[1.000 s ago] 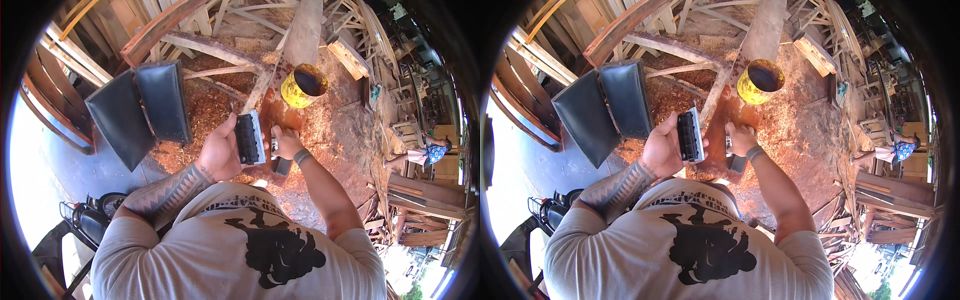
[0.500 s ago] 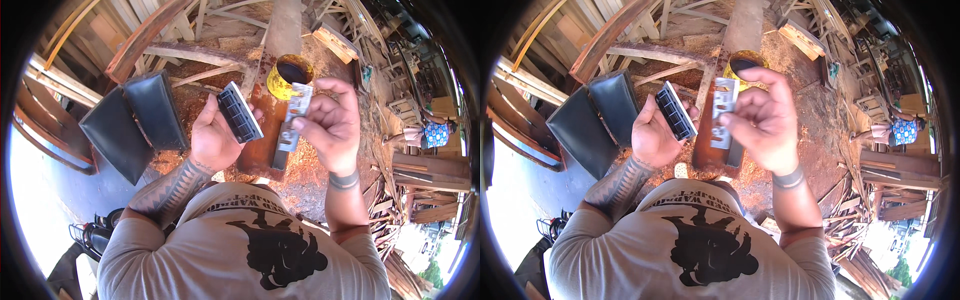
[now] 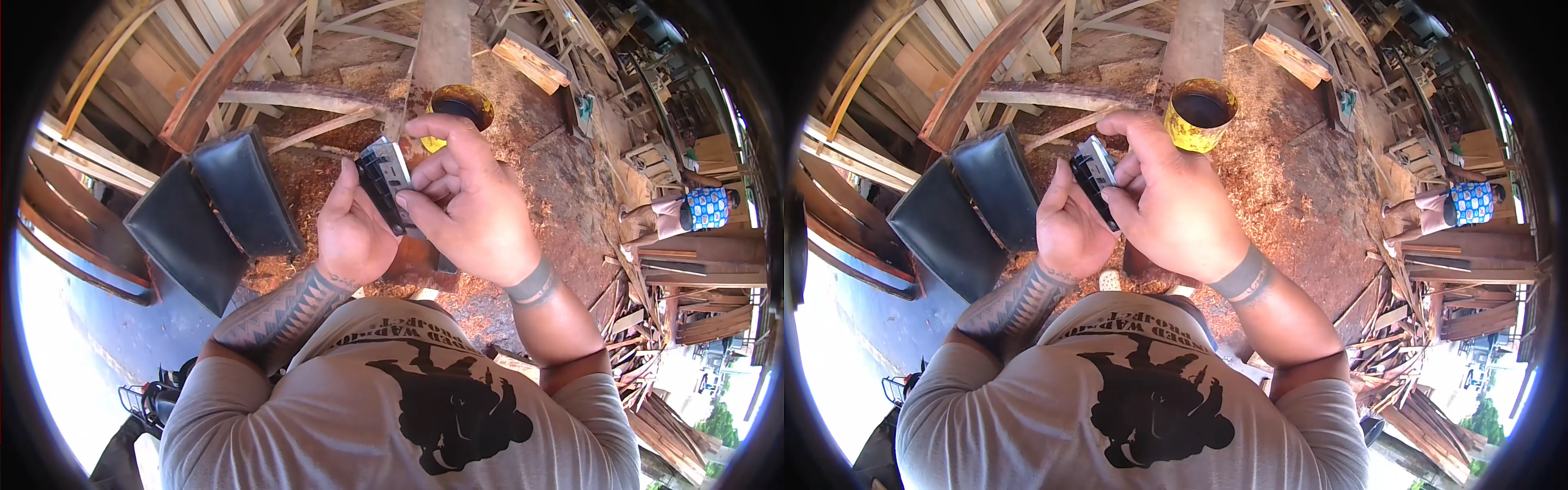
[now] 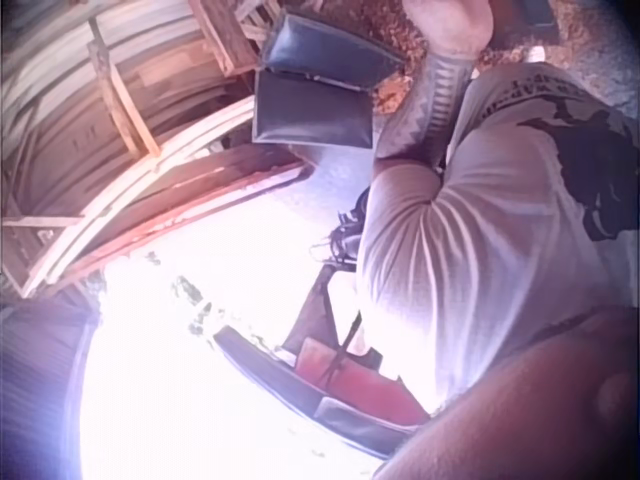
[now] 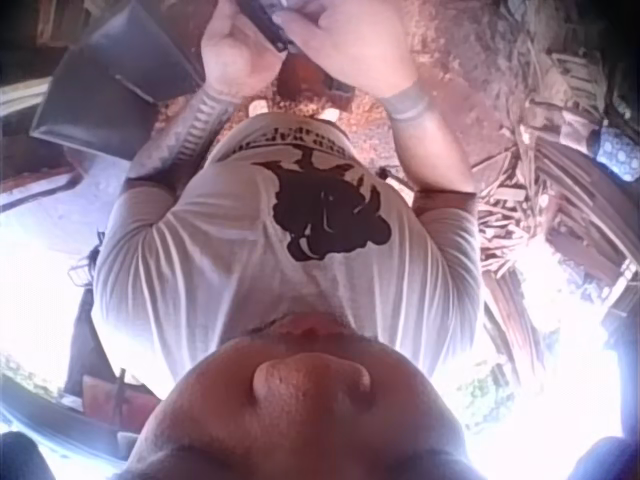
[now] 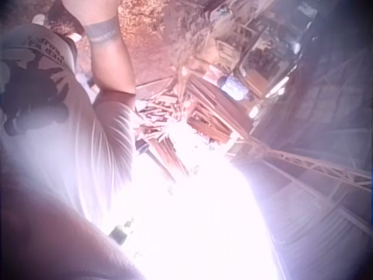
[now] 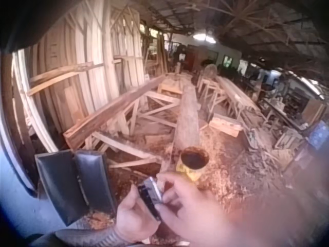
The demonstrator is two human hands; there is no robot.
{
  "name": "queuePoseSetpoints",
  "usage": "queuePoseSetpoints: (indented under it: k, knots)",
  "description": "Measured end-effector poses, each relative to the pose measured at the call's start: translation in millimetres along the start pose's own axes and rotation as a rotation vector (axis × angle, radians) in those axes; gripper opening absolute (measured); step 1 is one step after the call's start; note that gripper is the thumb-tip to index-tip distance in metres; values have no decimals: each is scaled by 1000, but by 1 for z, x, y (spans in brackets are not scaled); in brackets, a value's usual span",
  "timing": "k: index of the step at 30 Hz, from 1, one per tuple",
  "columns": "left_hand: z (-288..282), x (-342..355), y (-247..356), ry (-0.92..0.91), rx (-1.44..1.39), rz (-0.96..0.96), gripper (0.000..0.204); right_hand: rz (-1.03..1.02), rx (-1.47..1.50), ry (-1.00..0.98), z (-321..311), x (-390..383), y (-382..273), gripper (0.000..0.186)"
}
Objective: The person holds a metal component, possibly a plane iron or chisel guide, and sharpens a metal blade on a whetstone located on a wooden bench, periodically checking the blade's edge.
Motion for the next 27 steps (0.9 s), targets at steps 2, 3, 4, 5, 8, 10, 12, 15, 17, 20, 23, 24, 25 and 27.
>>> queuePoseSetpoints:
  k: [2,3,4,5,8,10,12,15,17,20,23,24,25,27]
  knots:
    - [2,1,-1,-58,-26,13,68,-38,-44,-6,1,3,2,67]
    - [5,1,0,-114,-51,28,68,-77,-85,-13,2,4,-1,67]
    - [5,0,0,-114,-51,31,68,-79,-85,-15,3,4,-2,67]
    - [4,1,1,-94,-27,34,68,-58,-99,-27,4,5,-1,66]
    - [7,0,4,-152,-43,43,70,-68,-116,-13,7,8,-2,59]
    - [10,-2,6,-230,-83,49,71,-100,-118,12,6,10,-5,52]
    - [9,-1,9,-203,-20,78,73,-93,-198,-80,12,11,-7,62]
    - [7,0,9,-110,-3,79,74,-72,-210,-102,12,13,-7,60]
    - [6,0,10,-97,19,83,74,-72,-188,-105,13,14,-5,59]
    - [6,0,12,-95,31,89,72,-101,-151,-65,15,15,-4,54]
    - [8,-2,12,-96,26,101,71,-132,-151,-35,14,17,-9,51]
    - [8,-2,12,-84,30,105,71,-129,-167,-46,14,17,-9,52]
    - [9,-2,13,-84,31,109,71,-132,-165,-48,15,17,-10,52]
    - [9,-2,13,-59,55,121,71,-178,-189,-23,14,16,-15,55]
Point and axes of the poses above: each hand's wrist, its own x-axis towards the middle knuckle, its own z-axis out of the palm, y = z × x, the point moved 9 cm from there along x, towards the middle knuckle, and after that the axes turned 10 degrees about -z, right-handed, at the moved point
